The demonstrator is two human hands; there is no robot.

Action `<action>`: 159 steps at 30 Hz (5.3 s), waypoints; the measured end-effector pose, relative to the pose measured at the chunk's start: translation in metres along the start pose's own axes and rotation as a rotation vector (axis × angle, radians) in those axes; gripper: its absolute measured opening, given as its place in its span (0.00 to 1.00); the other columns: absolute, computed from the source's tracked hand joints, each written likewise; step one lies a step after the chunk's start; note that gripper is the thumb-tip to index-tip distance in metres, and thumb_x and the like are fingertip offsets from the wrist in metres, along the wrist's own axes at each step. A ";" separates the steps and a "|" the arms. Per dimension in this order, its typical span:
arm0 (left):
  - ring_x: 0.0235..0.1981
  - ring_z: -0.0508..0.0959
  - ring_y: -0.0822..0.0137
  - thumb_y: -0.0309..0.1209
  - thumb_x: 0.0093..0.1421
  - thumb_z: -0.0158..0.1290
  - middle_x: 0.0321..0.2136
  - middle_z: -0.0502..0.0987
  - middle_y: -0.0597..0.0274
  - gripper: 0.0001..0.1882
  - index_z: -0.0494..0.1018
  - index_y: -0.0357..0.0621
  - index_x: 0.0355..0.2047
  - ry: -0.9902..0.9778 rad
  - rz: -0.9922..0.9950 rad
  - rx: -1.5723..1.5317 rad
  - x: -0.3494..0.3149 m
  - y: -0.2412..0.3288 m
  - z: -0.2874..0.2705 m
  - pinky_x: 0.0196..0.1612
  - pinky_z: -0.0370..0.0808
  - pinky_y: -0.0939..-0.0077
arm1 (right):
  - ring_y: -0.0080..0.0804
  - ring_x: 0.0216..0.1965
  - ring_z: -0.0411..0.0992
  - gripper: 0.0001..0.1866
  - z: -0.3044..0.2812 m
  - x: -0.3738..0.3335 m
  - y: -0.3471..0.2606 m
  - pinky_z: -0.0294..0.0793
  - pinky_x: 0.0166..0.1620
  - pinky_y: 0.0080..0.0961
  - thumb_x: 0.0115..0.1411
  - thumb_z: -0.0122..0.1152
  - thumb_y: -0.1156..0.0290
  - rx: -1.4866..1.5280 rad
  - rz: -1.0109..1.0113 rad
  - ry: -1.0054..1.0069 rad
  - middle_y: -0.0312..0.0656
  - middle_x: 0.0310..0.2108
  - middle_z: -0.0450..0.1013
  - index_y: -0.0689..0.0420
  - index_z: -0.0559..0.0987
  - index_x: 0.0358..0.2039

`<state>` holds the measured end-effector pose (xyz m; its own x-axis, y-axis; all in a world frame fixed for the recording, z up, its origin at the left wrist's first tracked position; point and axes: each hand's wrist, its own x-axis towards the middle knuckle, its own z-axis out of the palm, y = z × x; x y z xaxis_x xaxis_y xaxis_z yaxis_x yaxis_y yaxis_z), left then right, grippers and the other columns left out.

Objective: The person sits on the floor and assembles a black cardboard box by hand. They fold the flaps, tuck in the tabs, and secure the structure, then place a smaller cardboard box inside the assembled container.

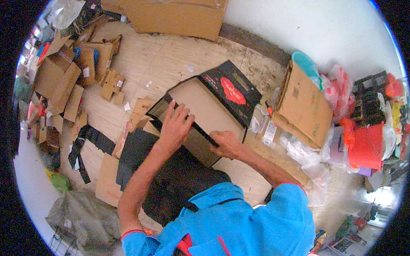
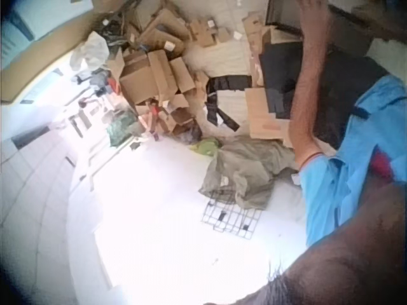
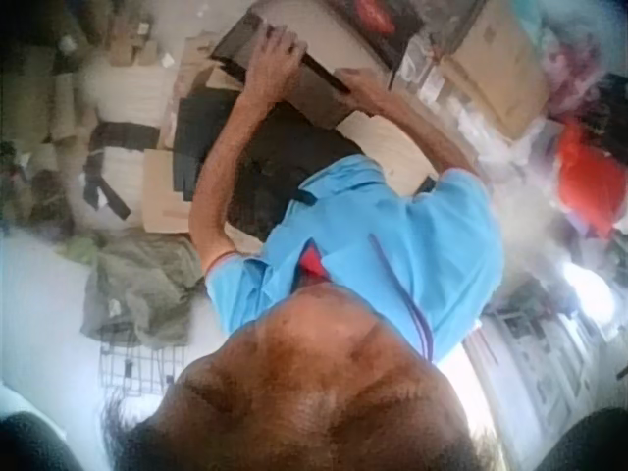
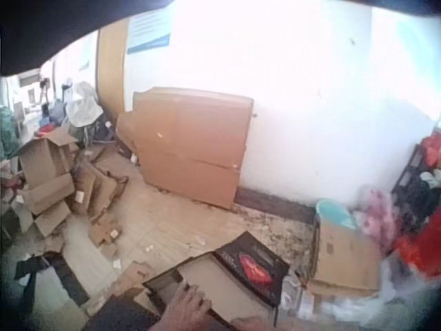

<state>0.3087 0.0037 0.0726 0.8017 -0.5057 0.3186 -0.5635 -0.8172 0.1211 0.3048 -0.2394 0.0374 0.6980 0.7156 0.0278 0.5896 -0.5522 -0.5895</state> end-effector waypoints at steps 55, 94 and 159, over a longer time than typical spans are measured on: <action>0.23 0.78 0.58 0.28 0.48 0.67 0.22 0.78 0.52 0.12 0.75 0.39 0.27 0.652 -0.618 -0.361 0.039 -0.020 -0.103 0.27 0.74 0.67 | 0.42 0.11 0.66 0.21 -0.105 0.235 -0.077 0.63 0.18 0.37 0.57 0.64 0.65 -0.041 -0.543 0.964 0.44 0.10 0.65 0.56 0.70 0.10; 0.23 0.81 0.54 0.31 0.49 0.68 0.23 0.78 0.46 0.22 0.74 0.40 0.43 0.884 -0.919 -0.465 -0.020 -0.007 -0.002 0.25 0.74 0.66 | 0.29 0.22 0.62 0.32 -0.196 0.193 0.088 0.65 0.30 0.33 0.66 0.54 0.49 0.351 0.279 1.335 0.38 0.15 0.66 0.66 0.74 0.16; 0.19 0.77 0.56 0.37 0.48 0.69 0.20 0.77 0.52 0.15 0.77 0.42 0.27 0.937 -0.717 -0.061 -0.026 0.027 -0.158 0.24 0.72 0.67 | 0.20 0.19 0.53 0.27 -0.102 0.212 -0.034 0.55 0.22 0.31 0.68 0.52 0.58 0.394 -0.167 0.901 0.32 0.18 0.49 0.65 0.63 0.17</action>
<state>0.2413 0.0381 0.2165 0.4943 0.4845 0.7218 -0.0726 -0.8044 0.5897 0.4746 -0.1125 0.1460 0.7626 0.0889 0.6407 0.6451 -0.1761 -0.7435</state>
